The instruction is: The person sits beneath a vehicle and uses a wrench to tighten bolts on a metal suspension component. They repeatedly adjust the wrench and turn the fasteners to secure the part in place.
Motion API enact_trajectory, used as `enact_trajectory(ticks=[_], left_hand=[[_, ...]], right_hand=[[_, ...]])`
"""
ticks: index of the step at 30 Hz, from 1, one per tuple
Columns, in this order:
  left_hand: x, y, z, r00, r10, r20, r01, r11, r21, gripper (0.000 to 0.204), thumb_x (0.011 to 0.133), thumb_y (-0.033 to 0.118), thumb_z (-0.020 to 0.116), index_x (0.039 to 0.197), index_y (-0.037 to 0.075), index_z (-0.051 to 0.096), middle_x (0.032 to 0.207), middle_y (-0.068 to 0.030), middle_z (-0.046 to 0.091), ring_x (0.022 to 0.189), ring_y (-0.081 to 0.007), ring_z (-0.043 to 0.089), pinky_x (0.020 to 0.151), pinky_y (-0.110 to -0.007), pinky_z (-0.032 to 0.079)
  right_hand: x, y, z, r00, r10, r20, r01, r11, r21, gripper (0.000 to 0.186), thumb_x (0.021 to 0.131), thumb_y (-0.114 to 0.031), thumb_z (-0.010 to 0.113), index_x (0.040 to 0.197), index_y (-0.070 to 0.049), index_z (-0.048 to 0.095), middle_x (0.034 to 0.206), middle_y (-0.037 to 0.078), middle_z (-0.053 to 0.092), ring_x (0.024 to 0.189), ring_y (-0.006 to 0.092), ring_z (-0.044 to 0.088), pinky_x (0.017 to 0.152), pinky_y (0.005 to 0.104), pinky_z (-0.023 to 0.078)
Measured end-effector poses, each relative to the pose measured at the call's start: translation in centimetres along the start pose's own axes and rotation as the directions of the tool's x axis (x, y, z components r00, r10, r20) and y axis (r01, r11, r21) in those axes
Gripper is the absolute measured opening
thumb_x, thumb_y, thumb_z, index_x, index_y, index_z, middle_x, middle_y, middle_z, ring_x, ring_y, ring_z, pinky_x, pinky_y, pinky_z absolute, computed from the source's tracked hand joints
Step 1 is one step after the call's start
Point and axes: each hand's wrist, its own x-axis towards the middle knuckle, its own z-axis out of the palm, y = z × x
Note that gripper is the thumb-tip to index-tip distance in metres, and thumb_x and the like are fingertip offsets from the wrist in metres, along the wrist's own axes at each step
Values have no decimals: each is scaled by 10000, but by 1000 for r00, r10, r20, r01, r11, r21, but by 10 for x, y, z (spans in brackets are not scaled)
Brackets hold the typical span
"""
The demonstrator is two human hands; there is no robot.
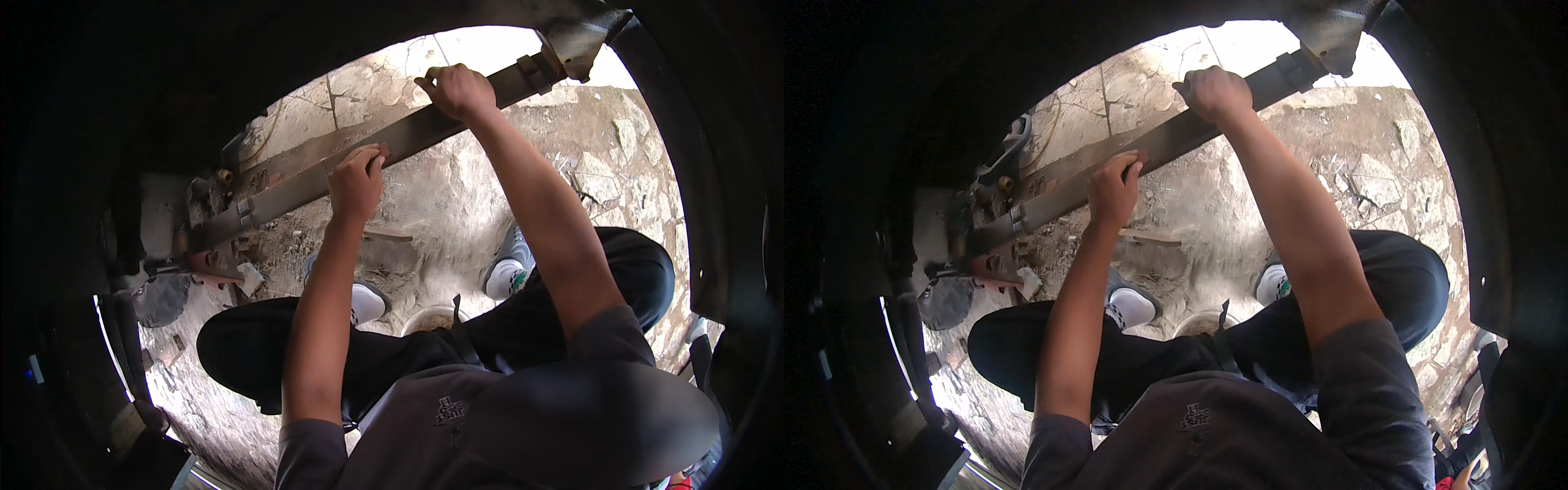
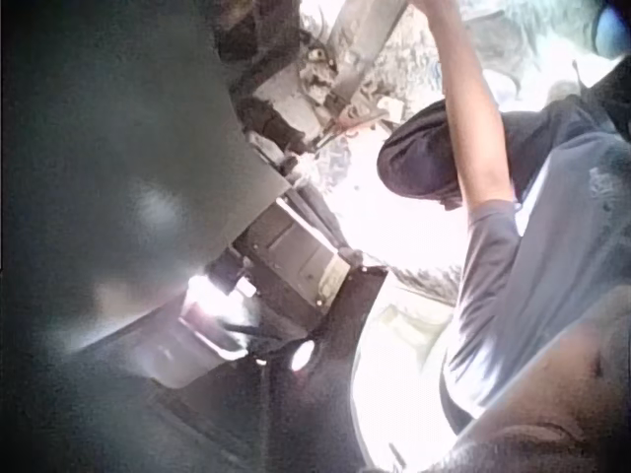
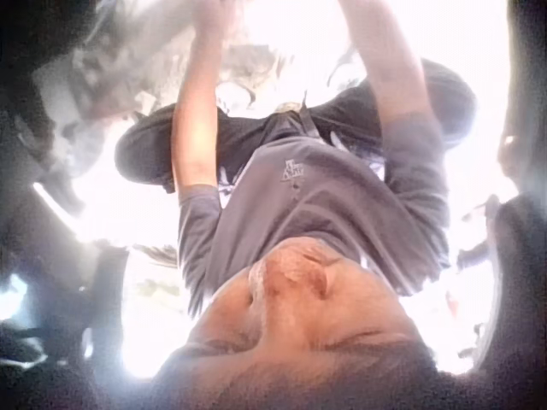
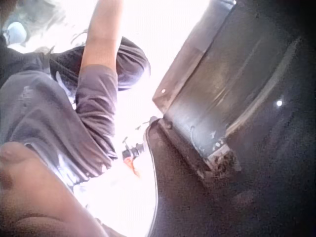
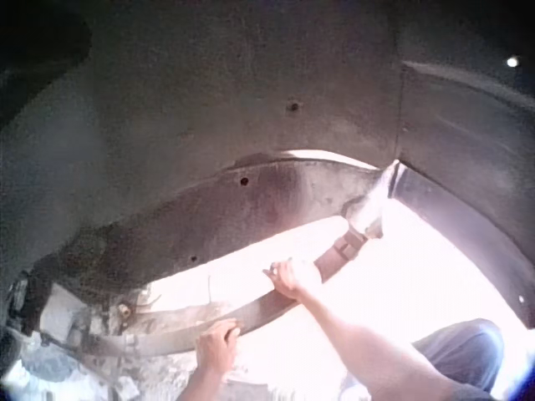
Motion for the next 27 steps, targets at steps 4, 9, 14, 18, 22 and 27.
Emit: enact_trajectory(ticks=[4, 9, 14, 18, 22, 27], left_hand=[[5, 1, -4, 999, 13, 53, -14, 1000, 21, 162, 951, 118, 715, 1084, 56, 784, 1172, -111, 779, 1073, -340, 741, 931, -427, 582], [21, 8, -11, 984, -70, 166, 45, 987, 152, 159, 937, 160, 718, 1010, 56, 813, 1083, -131, 790, 1026, -345, 750, 920, -434, 596], [47, 17, -44, 936, -62, 345, 12, 989, 145, 193, 922, 212, 737, 1023, 75, 828, 1012, -153, 795, 984, -351, 760, 919, -436, 589], [70, 36, -60, 902, -31, 431, -35, 989, 145, 215, 913, 218, 765, 1055, 69, 824, 981, -143, 801, 902, -309, 774, 869, -403, 591], [89, 45, -58, 843, -146, 517, 197, 979, -46, 264, 918, 219, 781, 1090, 20, 805, 964, -136, 805, 863, -219, 765, 849, -357, 586], [95, 52, -9, 779, 17, 626, 147, 967, -210, 293, 931, 248, 799, 1123, 27, 807, 981, -81, 807, 862, -146, 736, 831, -323, 579]], right_hand=[[-2, -1, -1, 998, 4, 58, -5, 1000, 21, 460, 1038, -548, 562, 1155, -161, 781, 1080, 158, 783, 1031, 368, 750, 892, 467, 606], [-7, -8, -6, 998, -16, 58, 16, 1000, -10, 471, 1046, -523, 550, 1117, -126, 793, 1086, 153, 787, 1027, 363, 752, 892, 467, 607], [-8, -4, -2, 999, -35, 2, 35, 999, 29, 435, 1054, -492, 551, 1097, -133, 793, 1024, 157, 788, 948, 376, 755, 847, 476, 609], [-29, 6, 0, 896, -62, -441, 190, 948, 255, 223, 1001, -306, 674, 1044, -119, 786, 967, 134, 776, 841, 383, 734, 783, 473, 584], [-80, -51, 2, 893, 208, -399, 166, 671, 723, 229, 988, -228, 721, 1145, -69, 771, 963, 152, 744, 907, 306, 734, 827, 380, 568], [-124, -50, 39, 856, 510, 79, -58, -57, 997, 478, 1051, -326, 701, 1422, -43, 598, 1107, 87, 697, 988, 170, 686, 851, 326, 548]])
